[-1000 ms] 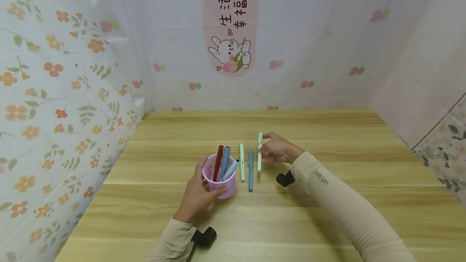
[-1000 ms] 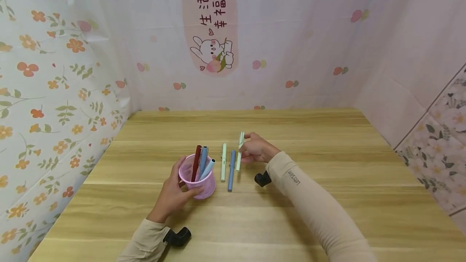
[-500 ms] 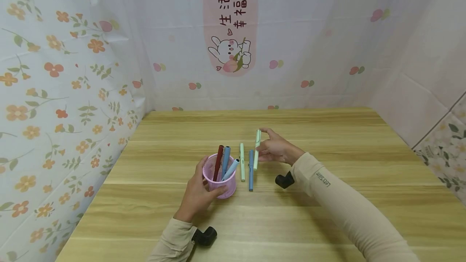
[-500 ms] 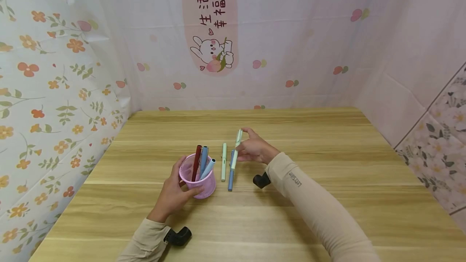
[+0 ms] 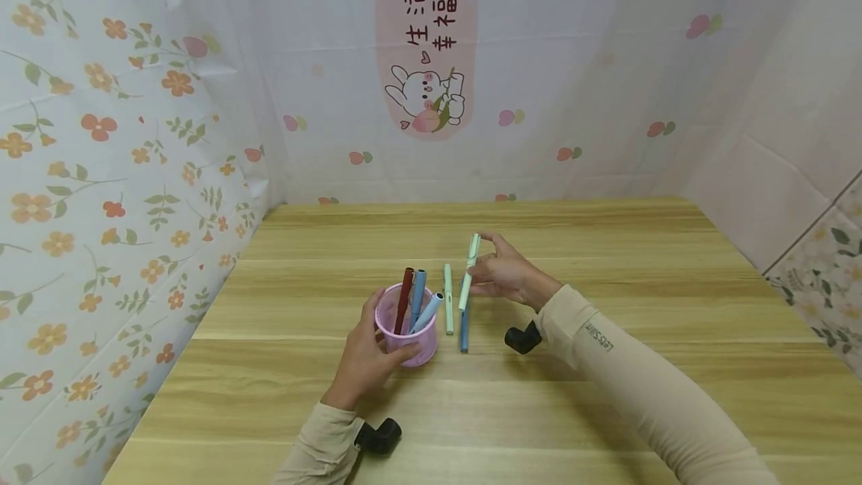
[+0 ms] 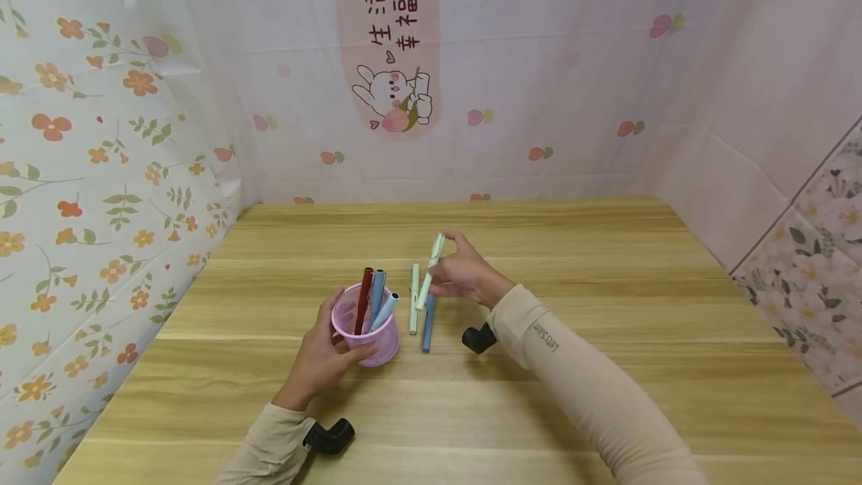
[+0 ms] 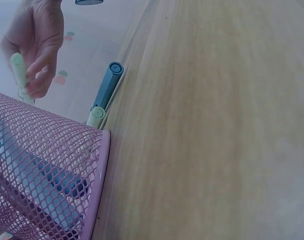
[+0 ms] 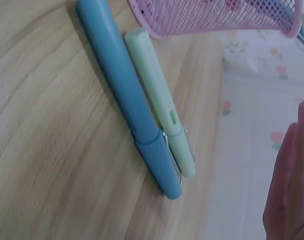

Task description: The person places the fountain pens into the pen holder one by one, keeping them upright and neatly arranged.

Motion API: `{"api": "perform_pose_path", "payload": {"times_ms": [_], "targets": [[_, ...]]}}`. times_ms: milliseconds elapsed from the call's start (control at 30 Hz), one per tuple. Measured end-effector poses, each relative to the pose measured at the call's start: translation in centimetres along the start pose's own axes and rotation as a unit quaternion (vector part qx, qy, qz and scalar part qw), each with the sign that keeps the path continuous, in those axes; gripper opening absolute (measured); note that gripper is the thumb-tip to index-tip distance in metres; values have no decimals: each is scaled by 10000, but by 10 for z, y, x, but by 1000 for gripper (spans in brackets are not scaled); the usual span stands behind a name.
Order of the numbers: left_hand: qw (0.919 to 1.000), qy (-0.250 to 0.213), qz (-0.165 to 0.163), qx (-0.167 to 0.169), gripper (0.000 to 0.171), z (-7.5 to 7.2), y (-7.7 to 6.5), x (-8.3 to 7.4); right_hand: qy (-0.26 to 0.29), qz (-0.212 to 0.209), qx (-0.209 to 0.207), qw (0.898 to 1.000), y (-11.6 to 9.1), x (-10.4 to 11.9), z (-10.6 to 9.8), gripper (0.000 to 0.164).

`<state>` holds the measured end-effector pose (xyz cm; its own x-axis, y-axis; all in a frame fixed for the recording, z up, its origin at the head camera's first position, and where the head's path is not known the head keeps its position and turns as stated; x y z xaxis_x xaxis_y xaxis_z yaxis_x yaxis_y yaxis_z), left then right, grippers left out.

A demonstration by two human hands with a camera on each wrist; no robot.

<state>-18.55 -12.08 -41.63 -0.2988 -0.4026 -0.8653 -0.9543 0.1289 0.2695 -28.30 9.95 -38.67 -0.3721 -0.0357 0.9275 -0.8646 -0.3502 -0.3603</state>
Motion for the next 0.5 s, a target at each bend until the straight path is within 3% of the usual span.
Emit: {"api": "perform_pose_path", "payload": {"times_ms": [333,500], "targets": [[10000,-74,-53,8,102,-1,-6,1,342,-232,-30,9991,-8,4,15,83],[9999,-79,76,-18,101,-1,-2,-2,486,-329,-32,9983,-9,12,17,82]]}}
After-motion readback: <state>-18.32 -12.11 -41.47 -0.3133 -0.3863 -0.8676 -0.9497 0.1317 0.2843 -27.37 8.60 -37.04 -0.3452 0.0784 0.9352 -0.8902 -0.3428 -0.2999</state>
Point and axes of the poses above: each hand's wrist, its own y-axis towards the middle knuckle, its own z-axis out of the palm, x = y × z, the point moved 7 cm from there along y, towards the middle knuckle, and after that the axes turned 3 degrees about z, right-handed, at the moved point
